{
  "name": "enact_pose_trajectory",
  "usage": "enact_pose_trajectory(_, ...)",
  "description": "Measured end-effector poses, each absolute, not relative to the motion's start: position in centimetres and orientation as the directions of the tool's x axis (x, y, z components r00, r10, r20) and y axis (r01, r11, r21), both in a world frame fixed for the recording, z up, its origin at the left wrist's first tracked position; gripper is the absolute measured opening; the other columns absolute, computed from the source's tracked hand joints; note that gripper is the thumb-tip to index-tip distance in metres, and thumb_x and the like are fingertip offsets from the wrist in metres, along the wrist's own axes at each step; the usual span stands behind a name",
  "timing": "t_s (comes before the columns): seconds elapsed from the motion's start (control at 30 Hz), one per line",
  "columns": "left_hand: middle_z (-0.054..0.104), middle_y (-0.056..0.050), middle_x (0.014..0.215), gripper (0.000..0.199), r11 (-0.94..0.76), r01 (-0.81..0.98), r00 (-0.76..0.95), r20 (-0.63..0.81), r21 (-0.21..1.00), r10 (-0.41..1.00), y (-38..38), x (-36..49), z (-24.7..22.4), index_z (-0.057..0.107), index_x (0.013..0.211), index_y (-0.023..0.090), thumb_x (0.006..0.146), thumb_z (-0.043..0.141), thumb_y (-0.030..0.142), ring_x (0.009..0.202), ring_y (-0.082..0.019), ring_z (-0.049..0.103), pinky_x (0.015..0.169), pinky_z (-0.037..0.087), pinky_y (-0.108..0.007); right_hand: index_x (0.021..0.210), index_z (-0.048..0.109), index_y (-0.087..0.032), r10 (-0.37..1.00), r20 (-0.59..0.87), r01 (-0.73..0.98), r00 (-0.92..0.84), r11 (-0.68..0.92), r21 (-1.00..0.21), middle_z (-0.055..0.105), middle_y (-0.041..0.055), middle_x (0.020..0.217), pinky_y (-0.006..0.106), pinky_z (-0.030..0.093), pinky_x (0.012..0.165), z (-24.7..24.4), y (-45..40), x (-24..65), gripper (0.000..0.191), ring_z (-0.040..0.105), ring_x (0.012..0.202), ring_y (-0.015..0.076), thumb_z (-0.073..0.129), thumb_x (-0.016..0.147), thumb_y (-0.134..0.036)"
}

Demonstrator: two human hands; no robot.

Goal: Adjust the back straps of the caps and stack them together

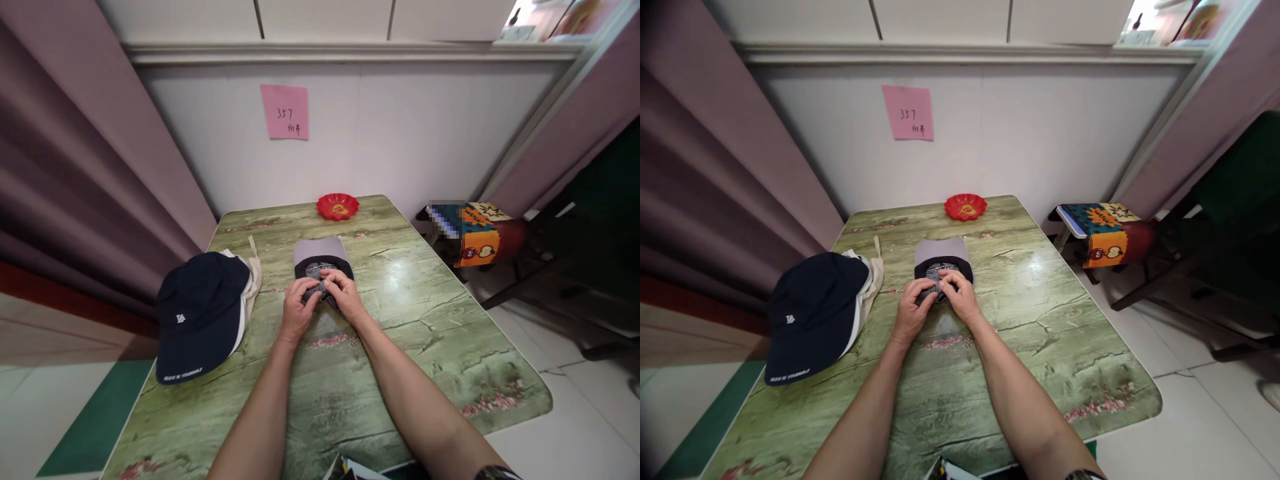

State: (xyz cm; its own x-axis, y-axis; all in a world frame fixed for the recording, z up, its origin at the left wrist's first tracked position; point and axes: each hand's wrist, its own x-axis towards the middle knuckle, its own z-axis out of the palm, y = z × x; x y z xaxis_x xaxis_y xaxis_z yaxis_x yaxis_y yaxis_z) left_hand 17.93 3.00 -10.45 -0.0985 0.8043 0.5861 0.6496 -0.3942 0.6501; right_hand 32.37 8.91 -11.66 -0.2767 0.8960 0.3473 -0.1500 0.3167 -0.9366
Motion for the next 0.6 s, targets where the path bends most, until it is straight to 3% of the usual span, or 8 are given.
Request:
enact_pose_trajectory(0.17,0.065,-0.010,0.113,0.019,-0.292,0.874,-0.052,0.674,0.387,0.737,2.3,18.9,-9.5,0.071,0.103,0.022,0.088,0.063,0.030,0.107,-0.027,0.055,0.092,0.039,-0.042,0.074,0.061,-0.021,0.899,0.334,-0.145,-0.283,0.305,-0.941,0.067,0.0082,0.116,0.040,0.043,0.105,-11.8,9.0,32.5,0.017,0.062,0.111,0.0228,0.061,0.085,-0.034)
enact_pose_trajectory(0.3,0.066,-0.008,0.086,0.023,-0.212,0.926,-0.056,0.670,0.312,0.740,1.8,19.8,-9.6,0.072,0.107,0.021,0.091,0.060,0.031,0.082,-0.023,0.057,0.074,0.040,-0.034,0.074,0.061,-0.021,0.903,0.325,-0.164,-0.282,0.289,-0.943,0.067,0.0087,0.115,0.040,0.044,0.103,-11.9,9.1,32.5,0.018,0.063,0.109,0.0228,0.060,0.086,-0.034)
enact_pose_trajectory(0.37,0.064,-0.005,0.076,0.023,-0.224,0.894,-0.082,0.633,0.389,0.770,1.9,19.9,-10.1,0.071,0.109,0.021,0.092,0.058,0.031,0.072,-0.019,0.057,0.067,0.040,-0.030,0.074,0.061,-0.021,0.904,0.326,-0.174,-0.279,0.286,-0.942,0.068,0.0087,0.114,0.040,0.045,0.102,-11.9,9.1,32.5,0.017,0.063,0.108,0.0227,0.060,0.085,-0.034)
enact_pose_trajectory(0.47,0.061,0.000,0.072,0.022,-0.247,0.751,-0.173,0.543,0.612,0.822,2.2,19.7,-10.8,0.069,0.109,0.022,0.091,0.060,0.030,0.061,-0.013,0.054,0.062,0.042,-0.026,0.074,0.060,-0.021,0.904,0.323,-0.163,-0.279,0.287,-0.944,0.067,0.0084,0.113,0.039,0.047,0.100,-12.0,9.1,32.5,0.016,0.064,0.106,0.0226,0.061,0.085,-0.033)
enact_pose_trajectory(0.6,0.060,0.001,0.076,0.019,-0.262,0.547,-0.244,0.451,0.795,0.859,2.7,19.3,-11.1,0.069,0.103,0.020,0.087,0.064,0.029,0.063,-0.012,0.055,0.063,0.046,-0.024,0.074,0.060,-0.021,0.903,0.321,-0.149,-0.284,0.290,-0.945,0.066,0.0086,0.114,0.039,0.049,0.096,-12.1,9.1,32.5,0.015,0.063,0.107,0.0226,0.061,0.084,-0.032)
